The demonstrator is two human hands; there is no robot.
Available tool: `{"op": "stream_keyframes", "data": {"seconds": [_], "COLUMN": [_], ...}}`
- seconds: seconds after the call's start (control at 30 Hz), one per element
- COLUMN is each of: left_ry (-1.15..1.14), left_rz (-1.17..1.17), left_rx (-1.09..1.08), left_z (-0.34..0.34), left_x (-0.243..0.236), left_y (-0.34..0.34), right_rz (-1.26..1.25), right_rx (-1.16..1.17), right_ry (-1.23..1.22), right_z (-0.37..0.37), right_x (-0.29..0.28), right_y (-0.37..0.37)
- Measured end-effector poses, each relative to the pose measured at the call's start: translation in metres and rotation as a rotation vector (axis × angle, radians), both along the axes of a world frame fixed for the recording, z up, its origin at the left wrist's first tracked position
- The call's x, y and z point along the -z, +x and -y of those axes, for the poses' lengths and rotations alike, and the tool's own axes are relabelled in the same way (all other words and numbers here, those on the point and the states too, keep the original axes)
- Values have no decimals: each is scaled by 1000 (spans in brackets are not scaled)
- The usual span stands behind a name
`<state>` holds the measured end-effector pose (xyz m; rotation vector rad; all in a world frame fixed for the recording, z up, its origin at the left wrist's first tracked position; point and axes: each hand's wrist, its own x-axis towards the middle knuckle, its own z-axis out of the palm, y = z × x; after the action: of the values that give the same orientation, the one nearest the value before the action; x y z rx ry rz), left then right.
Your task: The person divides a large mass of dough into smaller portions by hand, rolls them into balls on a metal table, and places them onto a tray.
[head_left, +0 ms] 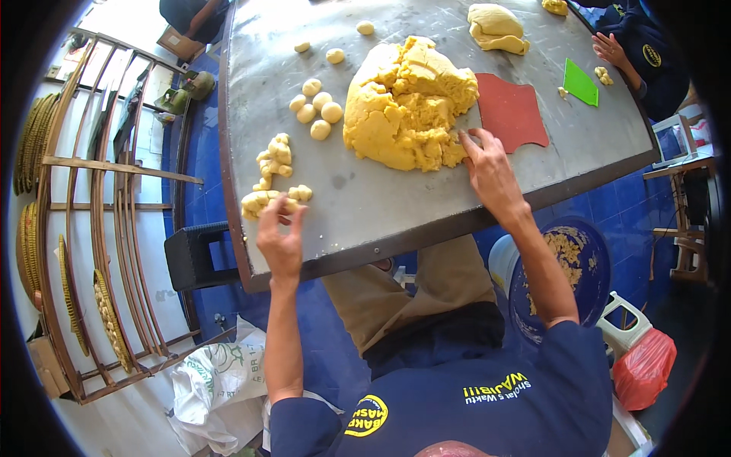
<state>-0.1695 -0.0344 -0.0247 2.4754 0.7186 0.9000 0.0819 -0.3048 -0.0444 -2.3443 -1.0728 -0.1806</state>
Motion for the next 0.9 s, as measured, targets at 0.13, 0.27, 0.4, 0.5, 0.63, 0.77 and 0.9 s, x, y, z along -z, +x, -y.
{"op": "stream_keyframes", "data": {"seconds": [0.13, 0.27, 0.4, 0.5, 0.63, 0.77, 0.9], "left_ry": [166, 393, 467, 435, 440, 501, 689], "left_rz": [-172, -204, -249, -415, -378, -298, -319], "left_rx": [226, 98, 155, 128, 191, 154, 25], "left_z": [27, 8, -3, -3, -5, -7, 2], "left_x": [7, -7, 21, 21, 29, 31, 37], "left_y": [-1, 39, 64, 78, 70, 79, 64], "right_rz": [128, -61, -7, -81, -108, -62, -17], "right_rx": [-28, -5, -53, -112, -99, 2, -19], "right_ry": [-61, 134, 144, -99, -156, -119, -172], "right_z": [10, 12, 4, 6, 11, 22, 31], "right_x": [7, 4, 3, -18, -39, -9, -10], "right_y": [-32, -21, -17, -11, 0, -10, -50]}}
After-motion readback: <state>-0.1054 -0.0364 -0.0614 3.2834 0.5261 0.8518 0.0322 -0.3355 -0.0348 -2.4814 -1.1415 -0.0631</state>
